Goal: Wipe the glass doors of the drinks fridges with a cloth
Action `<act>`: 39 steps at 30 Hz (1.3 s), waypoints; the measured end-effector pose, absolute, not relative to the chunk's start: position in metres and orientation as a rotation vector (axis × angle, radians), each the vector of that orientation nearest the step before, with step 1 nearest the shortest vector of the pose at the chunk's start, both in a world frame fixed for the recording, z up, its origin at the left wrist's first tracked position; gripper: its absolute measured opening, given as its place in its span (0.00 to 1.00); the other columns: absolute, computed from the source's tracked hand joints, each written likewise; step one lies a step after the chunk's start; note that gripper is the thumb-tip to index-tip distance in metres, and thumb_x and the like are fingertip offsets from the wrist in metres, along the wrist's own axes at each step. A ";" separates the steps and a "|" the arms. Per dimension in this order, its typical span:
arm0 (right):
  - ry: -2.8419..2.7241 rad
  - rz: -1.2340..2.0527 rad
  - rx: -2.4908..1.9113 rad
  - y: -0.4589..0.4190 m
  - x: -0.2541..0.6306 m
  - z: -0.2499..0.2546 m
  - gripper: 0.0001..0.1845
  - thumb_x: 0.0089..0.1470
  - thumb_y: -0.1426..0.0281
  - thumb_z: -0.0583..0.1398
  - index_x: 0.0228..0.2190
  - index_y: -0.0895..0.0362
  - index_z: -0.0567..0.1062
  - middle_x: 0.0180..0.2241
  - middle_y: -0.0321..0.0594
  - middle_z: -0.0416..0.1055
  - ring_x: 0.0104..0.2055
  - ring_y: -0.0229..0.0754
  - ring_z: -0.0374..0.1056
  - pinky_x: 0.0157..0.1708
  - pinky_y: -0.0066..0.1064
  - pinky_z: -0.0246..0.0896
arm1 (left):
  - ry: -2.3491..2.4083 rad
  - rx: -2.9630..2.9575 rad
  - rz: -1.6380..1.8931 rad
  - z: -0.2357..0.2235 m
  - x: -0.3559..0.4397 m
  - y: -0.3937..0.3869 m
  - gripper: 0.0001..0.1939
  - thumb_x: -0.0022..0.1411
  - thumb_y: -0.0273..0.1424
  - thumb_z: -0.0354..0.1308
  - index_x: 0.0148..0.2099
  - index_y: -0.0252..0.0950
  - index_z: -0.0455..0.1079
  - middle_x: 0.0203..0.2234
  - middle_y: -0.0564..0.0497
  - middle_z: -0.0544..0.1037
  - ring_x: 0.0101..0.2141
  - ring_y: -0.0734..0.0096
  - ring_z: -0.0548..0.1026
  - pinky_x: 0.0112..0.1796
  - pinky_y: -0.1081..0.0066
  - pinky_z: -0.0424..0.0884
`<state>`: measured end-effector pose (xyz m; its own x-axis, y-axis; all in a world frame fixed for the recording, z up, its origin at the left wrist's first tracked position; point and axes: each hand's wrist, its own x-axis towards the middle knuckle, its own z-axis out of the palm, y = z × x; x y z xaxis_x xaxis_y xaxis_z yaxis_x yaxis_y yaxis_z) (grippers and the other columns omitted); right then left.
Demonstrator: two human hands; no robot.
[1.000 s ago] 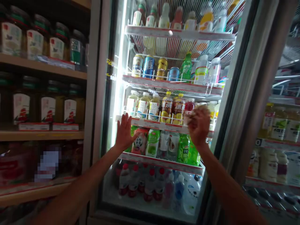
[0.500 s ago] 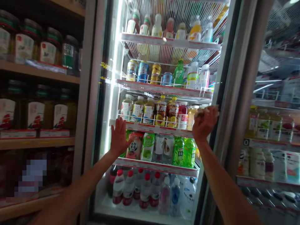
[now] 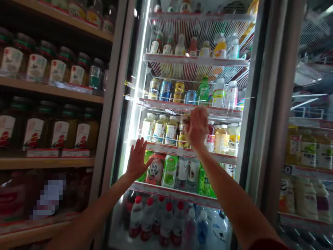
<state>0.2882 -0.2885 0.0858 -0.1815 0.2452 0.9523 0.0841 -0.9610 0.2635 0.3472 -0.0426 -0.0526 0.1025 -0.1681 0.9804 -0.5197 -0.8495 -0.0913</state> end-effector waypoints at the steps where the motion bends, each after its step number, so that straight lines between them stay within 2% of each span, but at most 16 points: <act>1: 0.537 2.160 1.924 -0.273 0.291 0.078 0.26 0.54 0.67 0.50 0.55 0.56 0.59 0.59 0.40 0.57 0.65 0.42 0.40 0.62 0.41 0.41 | -0.702 2.114 1.831 -0.051 0.347 -0.038 0.36 0.62 0.43 0.46 0.66 0.37 0.36 0.62 0.41 0.49 0.62 0.58 0.45 0.59 0.52 0.46; 3: 0.804 1.829 1.862 -0.250 0.294 0.066 0.23 0.55 0.66 0.51 0.53 0.47 0.62 0.57 0.26 0.59 0.64 0.33 0.43 0.63 0.32 0.41 | -0.734 2.131 1.843 -0.049 0.348 -0.029 0.34 0.62 0.41 0.46 0.66 0.39 0.38 0.62 0.43 0.52 0.62 0.59 0.47 0.59 0.53 0.46; 4: 0.854 1.757 1.846 -0.245 0.294 0.069 0.23 0.55 0.67 0.50 0.53 0.48 0.61 0.57 0.27 0.59 0.64 0.34 0.43 0.63 0.32 0.40 | -0.719 2.125 1.835 -0.049 0.349 -0.025 0.33 0.62 0.41 0.46 0.65 0.39 0.39 0.62 0.43 0.52 0.62 0.59 0.47 0.59 0.53 0.46; 6: 0.767 1.879 1.906 -0.247 0.294 0.094 0.25 0.55 0.70 0.49 0.55 0.57 0.58 0.59 0.39 0.56 0.65 0.42 0.41 0.63 0.44 0.37 | -0.612 2.075 1.809 -0.049 0.352 -0.019 0.33 0.63 0.41 0.46 0.65 0.37 0.40 0.62 0.41 0.50 0.62 0.58 0.46 0.58 0.52 0.47; 8: 0.462 2.260 2.040 -0.249 0.298 0.129 0.28 0.54 0.71 0.49 0.56 0.65 0.56 0.61 0.51 0.51 0.65 0.51 0.38 0.61 0.54 0.35 | -0.499 2.030 1.771 -0.052 0.355 -0.014 0.33 0.63 0.40 0.45 0.65 0.35 0.40 0.62 0.39 0.48 0.62 0.57 0.46 0.58 0.51 0.48; 10: 0.390 2.323 2.143 -0.238 0.307 0.145 0.29 0.53 0.72 0.51 0.56 0.68 0.56 0.61 0.54 0.49 0.65 0.55 0.37 0.60 0.57 0.35 | -0.475 2.045 1.736 -0.057 0.356 -0.011 0.33 0.63 0.41 0.45 0.65 0.34 0.40 0.62 0.38 0.48 0.62 0.57 0.45 0.58 0.51 0.48; 12: 0.601 2.089 2.207 -0.213 0.317 0.128 0.28 0.52 0.72 0.52 0.55 0.67 0.59 0.61 0.52 0.51 0.65 0.54 0.39 0.61 0.54 0.36 | -0.484 2.076 1.709 -0.064 0.356 -0.005 0.33 0.63 0.41 0.45 0.65 0.34 0.41 0.62 0.38 0.48 0.63 0.58 0.45 0.58 0.51 0.48; 15: 1.107 1.558 2.110 -0.173 0.322 0.071 0.24 0.52 0.72 0.53 0.52 0.59 0.65 0.58 0.41 0.58 0.63 0.44 0.46 0.63 0.42 0.40 | -0.440 2.090 1.696 -0.080 0.352 0.010 0.32 0.63 0.40 0.45 0.64 0.33 0.43 0.62 0.37 0.50 0.62 0.58 0.46 0.58 0.52 0.48; 17: 1.272 1.408 2.052 -0.159 0.321 0.053 0.21 0.52 0.72 0.53 0.49 0.56 0.67 0.57 0.37 0.61 0.62 0.39 0.49 0.63 0.38 0.40 | -0.422 2.116 1.685 -0.090 0.349 0.022 0.32 0.63 0.40 0.46 0.64 0.32 0.44 0.61 0.37 0.51 0.62 0.59 0.46 0.58 0.53 0.48; 22: 0.943 1.802 2.274 -0.148 0.328 0.067 0.28 0.56 0.72 0.47 0.56 0.72 0.54 0.62 0.58 0.45 0.65 0.56 0.33 0.59 0.61 0.27 | -0.464 2.218 1.621 -0.109 0.344 0.035 0.32 0.62 0.40 0.46 0.64 0.33 0.43 0.62 0.38 0.51 0.62 0.58 0.46 0.58 0.53 0.48; 24: 0.982 1.722 2.261 -0.143 0.327 0.042 0.27 0.55 0.73 0.48 0.56 0.70 0.56 0.61 0.53 0.49 0.65 0.52 0.37 0.61 0.55 0.32 | -0.460 2.218 1.613 -0.115 0.343 0.034 0.32 0.62 0.39 0.46 0.64 0.32 0.43 0.62 0.37 0.50 0.62 0.59 0.46 0.59 0.53 0.48; 28: 1.285 1.403 2.089 -0.148 0.315 -0.031 0.21 0.52 0.72 0.53 0.49 0.53 0.68 0.56 0.30 0.63 0.61 0.33 0.51 0.63 0.29 0.42 | -0.454 2.224 1.583 -0.129 0.339 0.033 0.31 0.63 0.39 0.45 0.63 0.31 0.44 0.62 0.37 0.50 0.63 0.59 0.45 0.59 0.53 0.47; 29: 1.297 1.399 2.078 -0.155 0.313 -0.036 0.20 0.53 0.72 0.53 0.48 0.52 0.68 0.55 0.31 0.63 0.61 0.33 0.51 0.63 0.29 0.42 | -0.473 2.240 1.572 -0.133 0.338 0.032 0.31 0.63 0.39 0.45 0.63 0.32 0.44 0.62 0.37 0.51 0.63 0.59 0.45 0.59 0.53 0.47; 32: 1.102 1.618 2.187 -0.182 0.309 -0.017 0.24 0.55 0.72 0.49 0.54 0.62 0.61 0.59 0.47 0.56 0.65 0.47 0.41 0.63 0.51 0.32 | -0.533 2.274 1.549 -0.137 0.333 0.025 0.31 0.62 0.37 0.46 0.64 0.32 0.42 0.62 0.38 0.50 0.63 0.59 0.44 0.59 0.53 0.47; 34: 0.921 1.767 2.275 -0.199 0.307 -0.007 0.27 0.55 0.72 0.49 0.57 0.65 0.57 0.61 0.51 0.50 0.66 0.53 0.35 0.61 0.59 0.28 | -0.567 2.276 1.547 -0.137 0.329 0.016 0.31 0.62 0.36 0.46 0.64 0.31 0.42 0.62 0.37 0.49 0.63 0.59 0.43 0.59 0.53 0.47; 39: 1.142 1.314 2.194 -0.232 0.290 -0.046 0.26 0.55 0.73 0.50 0.56 0.53 0.59 0.60 0.37 0.55 0.64 0.39 0.43 0.64 0.43 0.37 | -0.680 2.283 1.539 -0.136 0.320 -0.010 0.32 0.62 0.35 0.46 0.64 0.31 0.42 0.62 0.38 0.49 0.63 0.60 0.42 0.59 0.54 0.46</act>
<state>0.2904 -0.2324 -0.0460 0.2497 0.7772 0.5775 0.4639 -0.6195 0.6332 0.3198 -0.0099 -0.1364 0.3124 -0.2140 0.9255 -0.5404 -0.8413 -0.0122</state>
